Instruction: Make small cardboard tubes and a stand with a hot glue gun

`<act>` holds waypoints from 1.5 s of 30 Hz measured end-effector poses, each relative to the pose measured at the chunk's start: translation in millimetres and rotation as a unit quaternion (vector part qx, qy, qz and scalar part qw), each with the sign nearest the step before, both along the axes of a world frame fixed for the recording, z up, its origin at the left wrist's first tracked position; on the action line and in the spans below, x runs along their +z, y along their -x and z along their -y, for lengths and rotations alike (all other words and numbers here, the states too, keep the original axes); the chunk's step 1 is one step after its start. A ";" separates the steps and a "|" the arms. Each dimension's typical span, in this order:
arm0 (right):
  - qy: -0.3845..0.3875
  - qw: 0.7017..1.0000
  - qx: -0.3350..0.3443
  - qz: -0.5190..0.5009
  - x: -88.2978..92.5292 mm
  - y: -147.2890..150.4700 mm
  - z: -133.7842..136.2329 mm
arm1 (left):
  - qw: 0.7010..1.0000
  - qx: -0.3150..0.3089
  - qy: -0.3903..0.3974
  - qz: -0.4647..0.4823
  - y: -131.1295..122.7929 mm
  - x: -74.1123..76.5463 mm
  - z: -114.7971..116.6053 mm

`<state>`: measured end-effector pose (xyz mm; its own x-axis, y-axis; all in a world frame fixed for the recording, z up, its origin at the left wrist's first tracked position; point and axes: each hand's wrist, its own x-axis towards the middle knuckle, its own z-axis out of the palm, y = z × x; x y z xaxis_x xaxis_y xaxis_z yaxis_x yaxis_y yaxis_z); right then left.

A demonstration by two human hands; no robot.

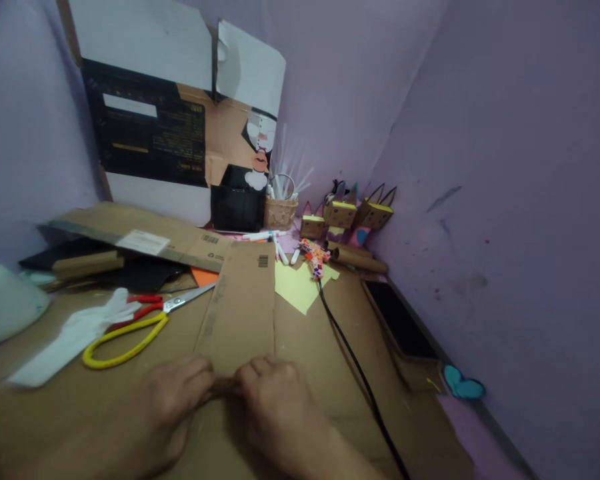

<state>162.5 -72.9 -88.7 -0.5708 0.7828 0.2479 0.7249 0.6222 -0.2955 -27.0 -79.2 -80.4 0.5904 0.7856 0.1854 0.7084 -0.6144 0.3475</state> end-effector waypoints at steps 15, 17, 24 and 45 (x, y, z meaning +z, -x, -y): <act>-0.008 0.971 0.095 -0.221 -5.9 -13.6 5.5 | 0.988 -0.048 -0.142 0.050 13.3 15.4 8.1; -0.102 0.967 0.126 -0.196 -4.1 -15.6 9.5 | 0.962 -0.076 -0.254 0.067 13.3 5.3 12.6; -0.243 0.959 0.088 -0.117 -13.7 -16.5 14.0 | 0.931 -0.077 -0.356 0.030 12.5 -13.0 16.7; 0.056 0.956 0.096 -0.270 -7.1 -28.3 3.5 | 0.989 -0.029 -0.045 0.135 21.7 23.1 2.1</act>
<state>190.7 -76.5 -95.8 -0.5186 0.7161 0.4672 0.3239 0.6702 -0.6677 -48.6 -81.3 -57.3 0.5529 0.7250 0.4107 0.5598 -0.6883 0.4613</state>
